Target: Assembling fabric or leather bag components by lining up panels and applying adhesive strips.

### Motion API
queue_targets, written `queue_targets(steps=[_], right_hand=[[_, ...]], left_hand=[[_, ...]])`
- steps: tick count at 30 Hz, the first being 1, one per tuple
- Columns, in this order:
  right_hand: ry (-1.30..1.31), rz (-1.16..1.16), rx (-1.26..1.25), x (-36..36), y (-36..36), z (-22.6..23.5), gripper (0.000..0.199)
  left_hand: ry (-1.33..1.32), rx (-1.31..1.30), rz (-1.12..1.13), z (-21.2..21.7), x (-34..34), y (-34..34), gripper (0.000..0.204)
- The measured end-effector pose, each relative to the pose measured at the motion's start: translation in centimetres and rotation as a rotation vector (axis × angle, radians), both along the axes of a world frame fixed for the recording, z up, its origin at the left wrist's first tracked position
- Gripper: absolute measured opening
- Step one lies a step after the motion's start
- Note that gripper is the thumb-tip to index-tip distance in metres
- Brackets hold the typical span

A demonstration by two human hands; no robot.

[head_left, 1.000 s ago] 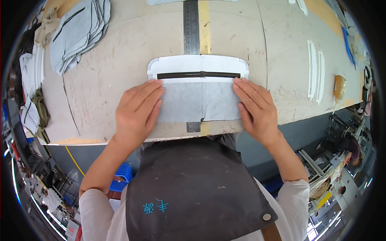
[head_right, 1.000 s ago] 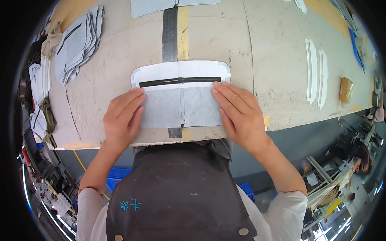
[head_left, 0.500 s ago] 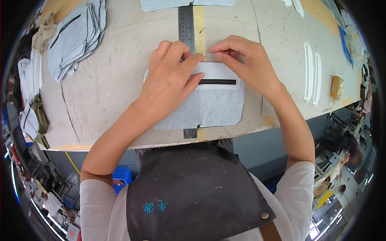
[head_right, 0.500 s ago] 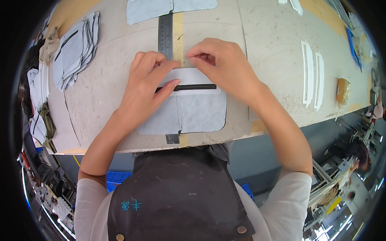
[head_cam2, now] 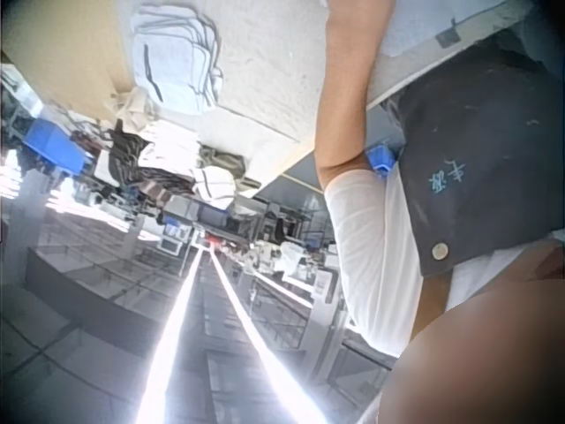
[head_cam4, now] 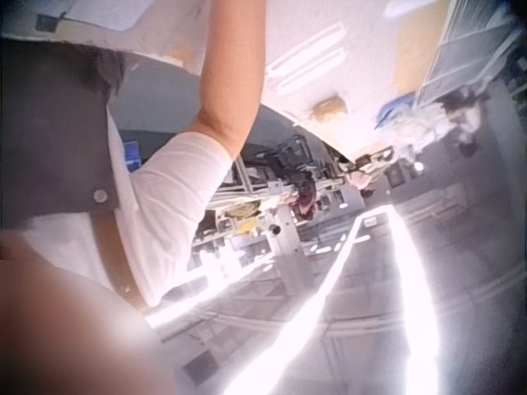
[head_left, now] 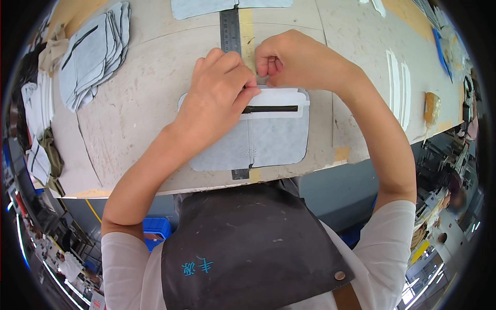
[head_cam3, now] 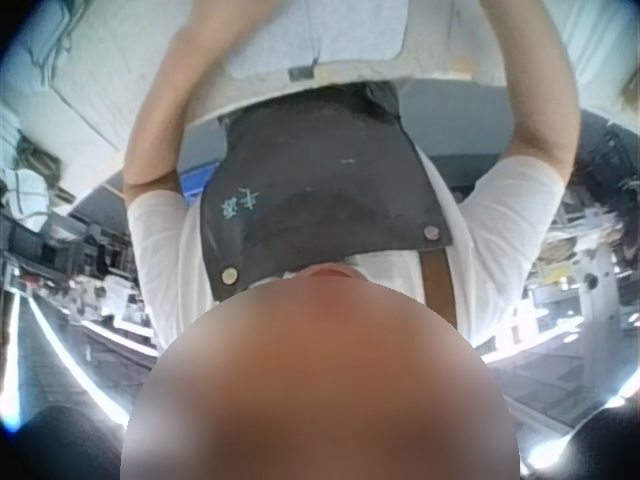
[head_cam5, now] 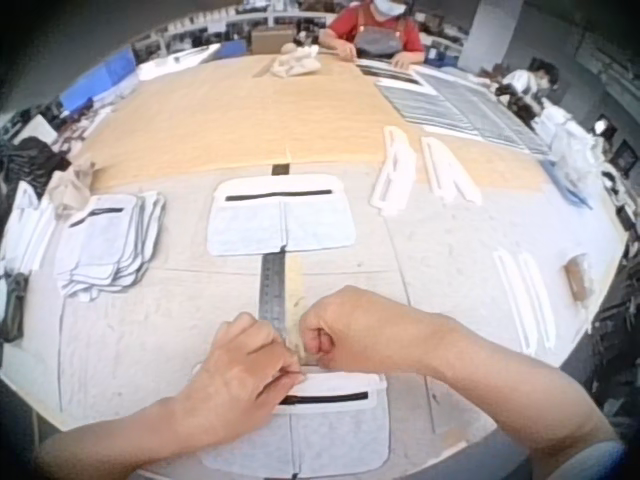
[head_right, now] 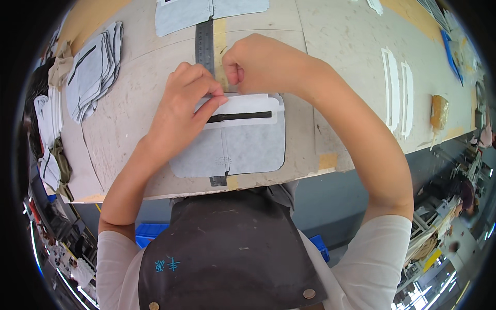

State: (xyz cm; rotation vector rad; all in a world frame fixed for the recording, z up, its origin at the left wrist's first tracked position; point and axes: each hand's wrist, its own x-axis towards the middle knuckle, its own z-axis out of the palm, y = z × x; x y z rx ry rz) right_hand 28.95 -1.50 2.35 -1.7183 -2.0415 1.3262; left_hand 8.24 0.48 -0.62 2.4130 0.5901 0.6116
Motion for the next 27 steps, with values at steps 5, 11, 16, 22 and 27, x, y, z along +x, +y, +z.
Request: queue_targets(steps=[5,11,16,22,27], right_hand=[[-0.046,-0.024,0.121,0.1,-0.7,-1.1,0.009],[0.140,-0.133,0.004,1.2,-0.5,-0.9,0.010],[0.169,-0.466,0.545,-0.3,-6.4,-1.3,0.010],[-0.076,-0.340,0.815,-1.7,-12.6,-3.1,0.020],[-0.195,-0.272,0.897,-2.4,-13.6,-4.4,0.033]], left_hand=[[0.026,-0.266,-0.140,3.2,-0.1,-0.1,0.010],[0.084,-0.474,-0.112,3.2,0.0,1.2,0.010],[0.148,-0.408,-0.049,1.4,0.4,1.2,0.013],[0.185,-0.395,-0.049,0.8,1.3,1.0,0.024],[0.208,-0.447,0.031,1.2,2.2,1.3,0.028]])
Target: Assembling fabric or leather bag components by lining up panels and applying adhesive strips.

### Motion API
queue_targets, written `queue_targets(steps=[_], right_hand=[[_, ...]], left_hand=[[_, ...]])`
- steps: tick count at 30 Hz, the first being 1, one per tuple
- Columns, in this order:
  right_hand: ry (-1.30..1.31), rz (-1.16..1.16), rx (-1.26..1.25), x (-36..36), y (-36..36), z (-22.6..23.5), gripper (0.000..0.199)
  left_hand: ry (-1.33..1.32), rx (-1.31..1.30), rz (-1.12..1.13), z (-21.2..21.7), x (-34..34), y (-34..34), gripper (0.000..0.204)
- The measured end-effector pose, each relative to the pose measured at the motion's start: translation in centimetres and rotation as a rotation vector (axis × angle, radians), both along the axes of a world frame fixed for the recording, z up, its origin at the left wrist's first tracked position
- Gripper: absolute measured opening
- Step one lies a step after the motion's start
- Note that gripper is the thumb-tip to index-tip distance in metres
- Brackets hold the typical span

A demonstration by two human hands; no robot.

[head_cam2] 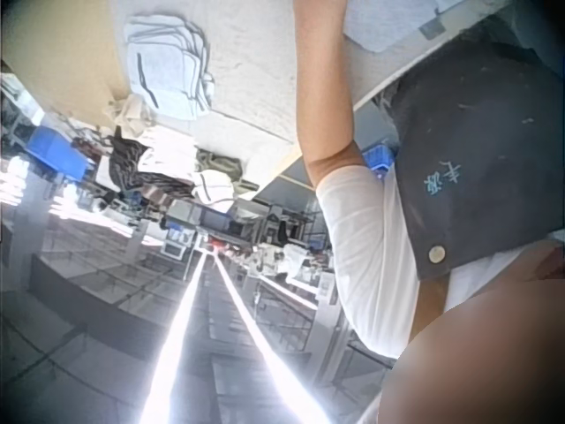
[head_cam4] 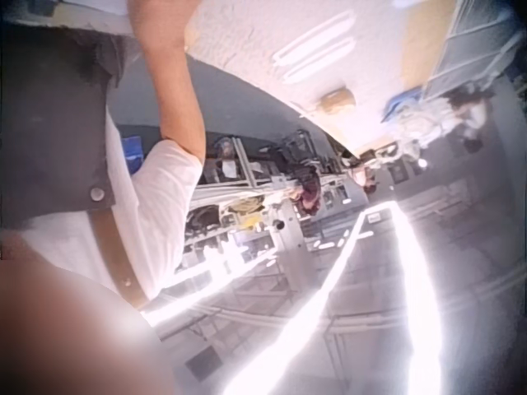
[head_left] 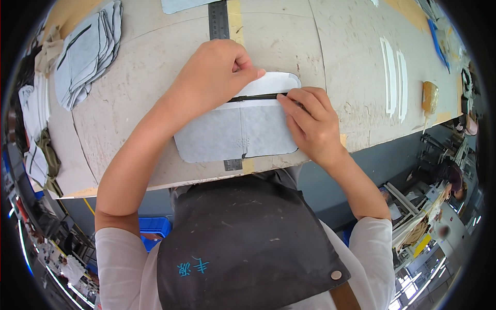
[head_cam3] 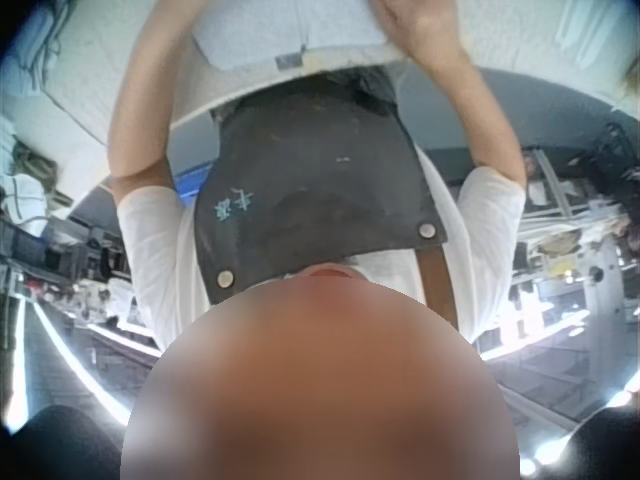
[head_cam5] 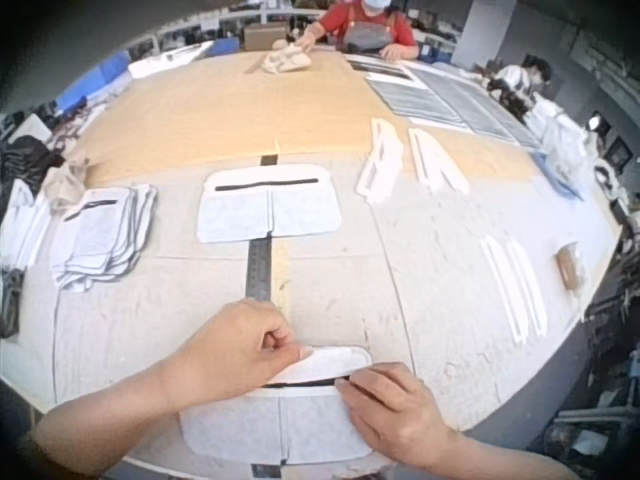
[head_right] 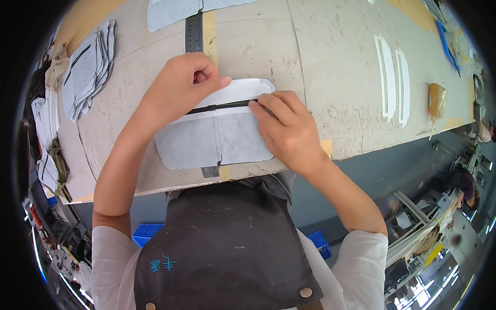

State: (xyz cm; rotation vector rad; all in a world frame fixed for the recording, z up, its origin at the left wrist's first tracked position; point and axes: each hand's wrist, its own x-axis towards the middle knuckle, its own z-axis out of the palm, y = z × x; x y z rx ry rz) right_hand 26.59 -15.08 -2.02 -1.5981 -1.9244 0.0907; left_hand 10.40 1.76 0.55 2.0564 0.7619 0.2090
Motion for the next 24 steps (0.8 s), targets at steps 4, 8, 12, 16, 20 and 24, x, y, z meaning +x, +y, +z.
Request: queue_targets(steps=[4,8,12,16,20,24], right_hand=[[-0.016,-0.014,0.012,-0.2,0.0,-0.1,0.036],[-0.019,-0.020,0.022,-0.4,0.1,-0.2,0.033],[-0.033,-0.024,0.015,-0.4,0.1,0.0,0.032],[-0.059,-0.017,0.026,-0.3,0.0,-0.1,0.031],[-0.083,-0.018,0.013,-0.4,0.1,-0.3,0.035],[-0.100,-0.001,-0.087,-0.5,0.2,0.8,0.038]], left_hand=[[0.097,-0.029,0.030,0.6,0.6,0.2,0.030],[0.084,0.076,0.048,-0.3,0.7,0.1,0.032],[0.098,0.101,0.041,-0.2,0.8,-0.1,0.032],[0.084,0.149,0.034,-0.5,0.7,-0.2,0.032],[0.073,0.159,0.041,-0.7,0.7,-0.3,0.030],[0.013,0.249,0.036,-1.0,0.6,-0.4,0.029]])
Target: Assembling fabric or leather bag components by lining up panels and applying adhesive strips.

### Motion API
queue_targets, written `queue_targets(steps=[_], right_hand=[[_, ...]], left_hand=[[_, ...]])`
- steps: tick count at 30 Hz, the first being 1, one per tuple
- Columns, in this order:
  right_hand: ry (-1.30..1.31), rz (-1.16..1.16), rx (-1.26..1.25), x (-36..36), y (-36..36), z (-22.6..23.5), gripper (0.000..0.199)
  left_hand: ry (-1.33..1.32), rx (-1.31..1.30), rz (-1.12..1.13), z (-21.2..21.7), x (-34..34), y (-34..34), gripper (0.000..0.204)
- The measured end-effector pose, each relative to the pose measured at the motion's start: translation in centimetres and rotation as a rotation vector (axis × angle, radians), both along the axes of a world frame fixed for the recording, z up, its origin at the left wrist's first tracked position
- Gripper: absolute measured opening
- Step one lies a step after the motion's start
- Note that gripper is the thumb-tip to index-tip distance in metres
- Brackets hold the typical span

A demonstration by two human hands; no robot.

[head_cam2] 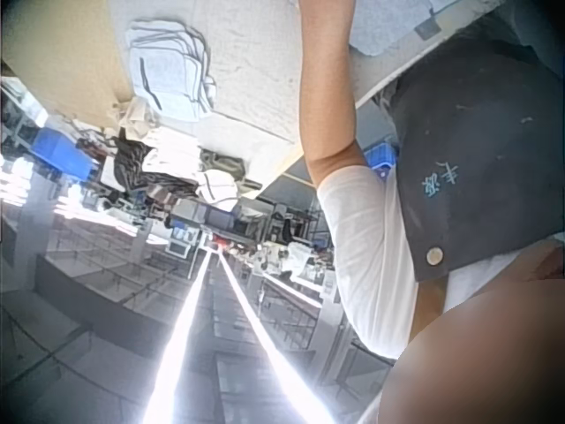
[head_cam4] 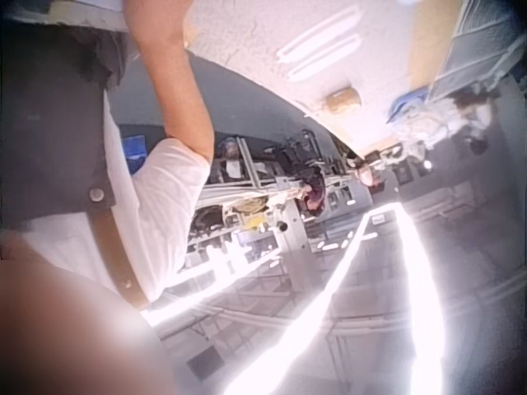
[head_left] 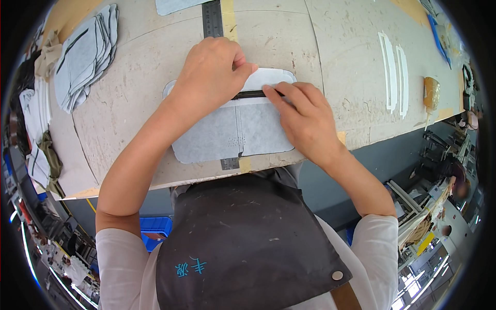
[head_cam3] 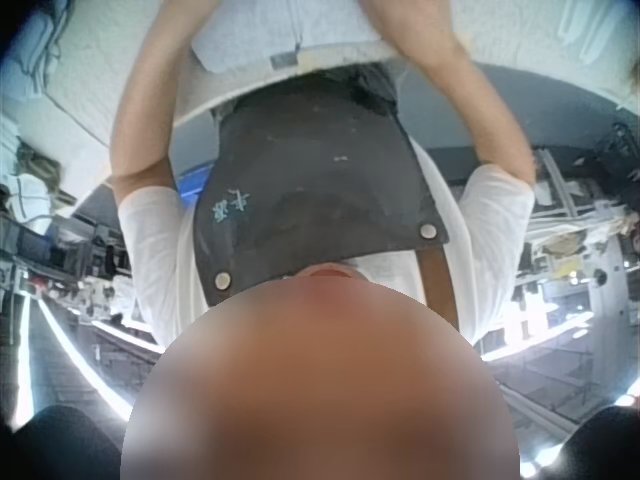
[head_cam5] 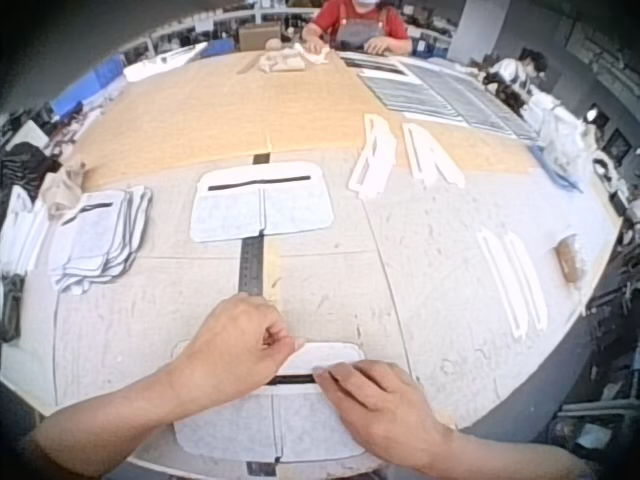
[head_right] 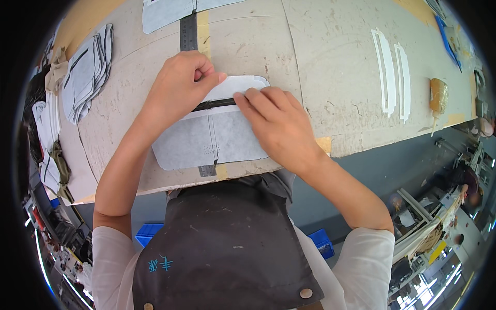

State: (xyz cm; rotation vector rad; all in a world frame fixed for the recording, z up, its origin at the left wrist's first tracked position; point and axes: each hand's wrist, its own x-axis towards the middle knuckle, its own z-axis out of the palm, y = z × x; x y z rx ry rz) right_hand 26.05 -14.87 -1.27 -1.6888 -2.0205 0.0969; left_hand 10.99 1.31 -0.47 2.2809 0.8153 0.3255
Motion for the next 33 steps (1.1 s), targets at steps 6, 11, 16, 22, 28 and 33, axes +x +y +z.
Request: queue_targets(steps=[6,11,16,22,28,33], right_hand=[[-0.109,0.021,-0.100,-0.1,0.1,0.3,0.040],[-0.057,0.049,-0.076,-0.2,0.5,-0.1,0.040],[0.014,0.027,-0.130,-0.9,1.2,0.8,0.042],[-0.030,0.115,-0.143,-1.2,1.4,0.6,0.047],[0.076,0.066,-0.159,-1.6,1.9,1.0,0.047],[0.139,0.137,-0.100,-3.5,2.7,0.4,0.048]], left_hand=[[0.057,0.038,0.004,0.4,-0.5,0.2,0.024],[-0.022,-0.026,0.007,0.0,-1.3,0.6,0.021],[-0.074,0.003,-0.006,-0.7,-1.2,0.5,0.019],[-0.080,0.028,-0.014,-0.4,-1.5,0.5,0.017],[0.006,0.000,0.067,0.9,-4.0,1.2,0.016],[0.009,0.009,0.081,0.3,-6.0,1.2,0.015]])
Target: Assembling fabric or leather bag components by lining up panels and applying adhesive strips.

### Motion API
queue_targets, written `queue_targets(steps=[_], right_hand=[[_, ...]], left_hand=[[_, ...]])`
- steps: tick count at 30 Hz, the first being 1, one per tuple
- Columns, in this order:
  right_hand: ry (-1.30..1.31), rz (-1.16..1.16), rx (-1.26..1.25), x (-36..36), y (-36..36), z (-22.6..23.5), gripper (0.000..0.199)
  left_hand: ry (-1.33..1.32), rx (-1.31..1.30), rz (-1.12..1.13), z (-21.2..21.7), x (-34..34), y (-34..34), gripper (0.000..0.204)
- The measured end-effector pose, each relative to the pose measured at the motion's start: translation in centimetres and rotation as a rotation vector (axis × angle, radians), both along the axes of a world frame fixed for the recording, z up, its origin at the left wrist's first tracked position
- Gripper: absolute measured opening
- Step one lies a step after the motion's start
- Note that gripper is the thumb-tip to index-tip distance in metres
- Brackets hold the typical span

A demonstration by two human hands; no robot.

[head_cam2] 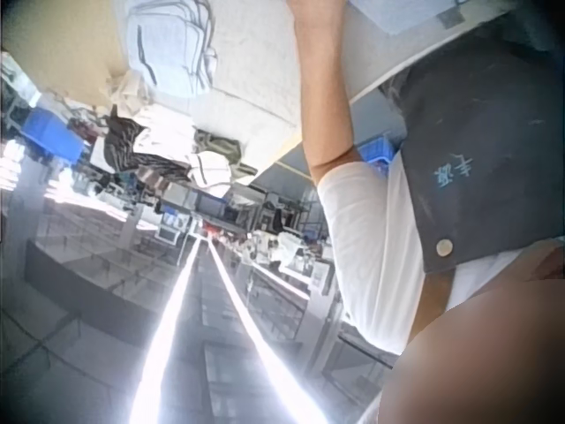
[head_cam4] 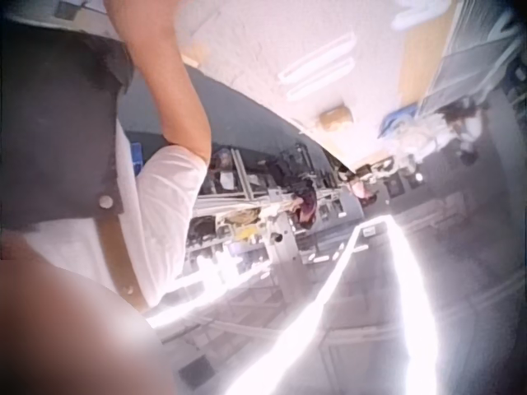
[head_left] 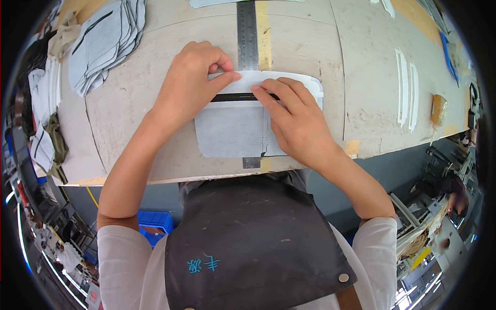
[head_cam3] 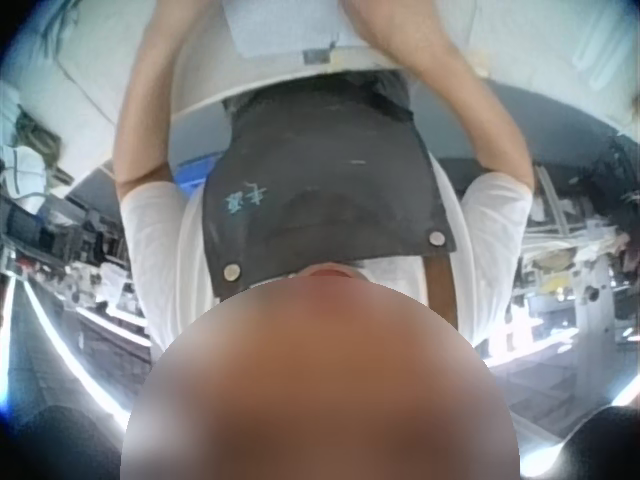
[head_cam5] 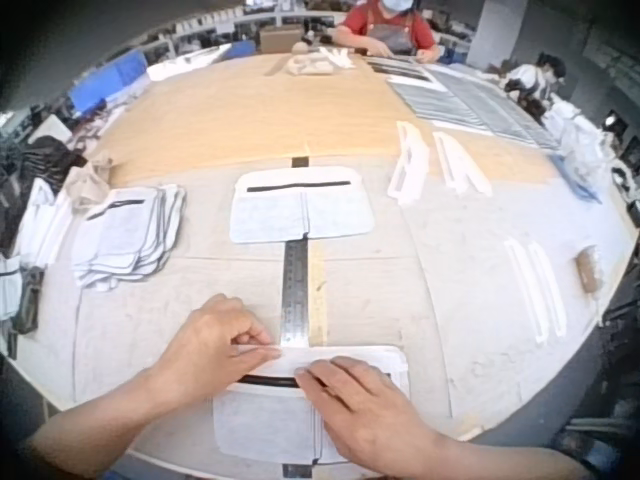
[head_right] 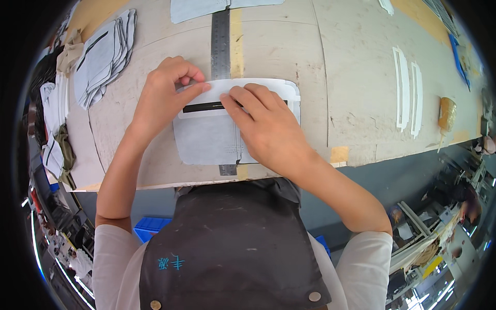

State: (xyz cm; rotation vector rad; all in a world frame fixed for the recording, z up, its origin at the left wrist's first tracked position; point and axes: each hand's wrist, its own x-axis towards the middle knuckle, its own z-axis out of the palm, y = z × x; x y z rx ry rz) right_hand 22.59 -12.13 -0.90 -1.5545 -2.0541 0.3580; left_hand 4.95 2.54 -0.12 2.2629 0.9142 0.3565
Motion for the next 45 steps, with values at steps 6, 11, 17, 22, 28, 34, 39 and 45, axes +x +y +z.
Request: queue_targets(steps=[6,11,17,22,28,34,39,45], right_hand=[[-0.074,-0.026,0.027,-0.6,0.1,-1.1,0.045],[-0.102,-0.073,0.018,-0.8,0.0,-1.0,0.046],[0.044,-0.100,-0.056,0.2,-0.7,-1.5,0.047],[-0.198,-0.079,-0.080,0.3,-0.9,-0.6,0.050],[-0.285,-0.001,-0.209,2.6,-1.9,0.1,0.059],[-0.350,-0.010,-0.261,3.4,-2.9,0.2,0.064],[-0.374,-0.058,-0.275,4.9,-4.8,0.5,0.064],[-0.326,-0.033,-0.217,6.0,-5.9,0.9,0.057]], left_hand=[[-0.095,0.128,-0.057,-1.2,-0.7,-0.2,0.017],[-0.118,0.446,-0.072,-2.5,-1.3,-2.1,0.035],[0.135,0.256,-0.329,-1.5,-1.1,-5.9,0.076],[0.173,0.273,-0.341,-1.2,-0.6,-6.3,0.080],[0.232,0.318,-0.356,-1.2,-2.6,-5.3,0.080],[0.322,0.364,-0.288,-0.8,-4.7,-5.3,0.078],[0.390,0.327,-0.275,-0.2,-7.2,-5.4,0.080],[0.279,0.324,-0.303,-0.2,-8.9,-5.3,0.074]])
